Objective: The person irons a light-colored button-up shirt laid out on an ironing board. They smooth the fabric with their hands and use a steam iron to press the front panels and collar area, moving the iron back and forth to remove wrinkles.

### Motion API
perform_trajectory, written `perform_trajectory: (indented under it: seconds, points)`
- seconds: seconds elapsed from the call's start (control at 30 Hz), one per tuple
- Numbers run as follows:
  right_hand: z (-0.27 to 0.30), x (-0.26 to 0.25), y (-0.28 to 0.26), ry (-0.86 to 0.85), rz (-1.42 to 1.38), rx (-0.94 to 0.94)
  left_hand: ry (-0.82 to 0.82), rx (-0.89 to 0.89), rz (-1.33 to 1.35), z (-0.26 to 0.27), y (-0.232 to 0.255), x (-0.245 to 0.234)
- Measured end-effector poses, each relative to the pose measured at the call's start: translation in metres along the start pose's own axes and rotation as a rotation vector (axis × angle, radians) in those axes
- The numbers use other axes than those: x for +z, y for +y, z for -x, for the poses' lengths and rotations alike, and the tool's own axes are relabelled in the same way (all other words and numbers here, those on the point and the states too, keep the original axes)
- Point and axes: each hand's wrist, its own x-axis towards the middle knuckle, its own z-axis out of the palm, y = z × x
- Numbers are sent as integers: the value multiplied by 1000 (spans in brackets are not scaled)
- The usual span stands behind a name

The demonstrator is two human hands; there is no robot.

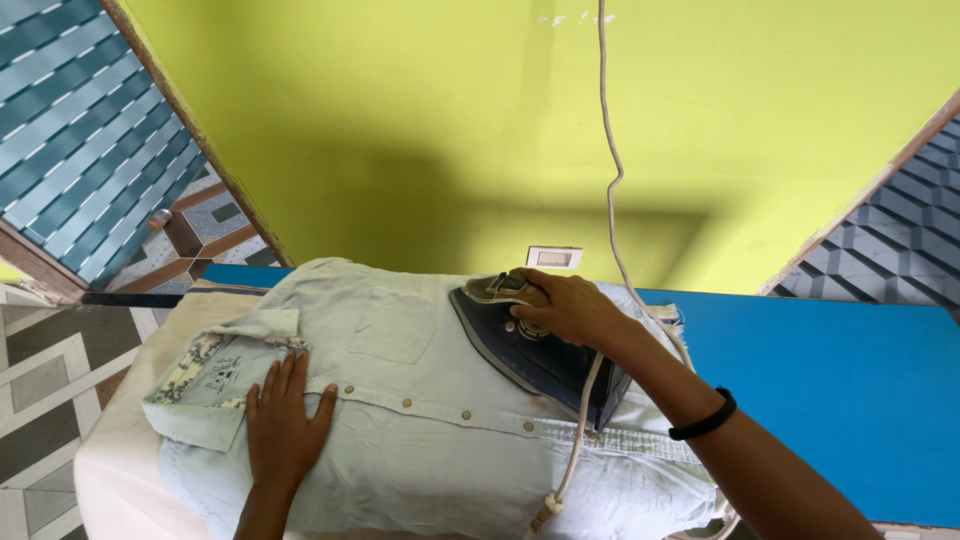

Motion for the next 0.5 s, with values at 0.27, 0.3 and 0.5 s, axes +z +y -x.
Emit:
perform_trajectory:
  seconds: [0.27, 0.3, 0.5]
  points:
    - [41, -28, 11, -141, -41, 192, -7, -7, 10, 1, 0, -1]
    - [44, -29, 18, -144, -33, 210, -10, -10, 7, 1, 0, -1]
    - [32, -10, 61, 40, 50, -71, -13, -10, -1, -1, 1, 0]
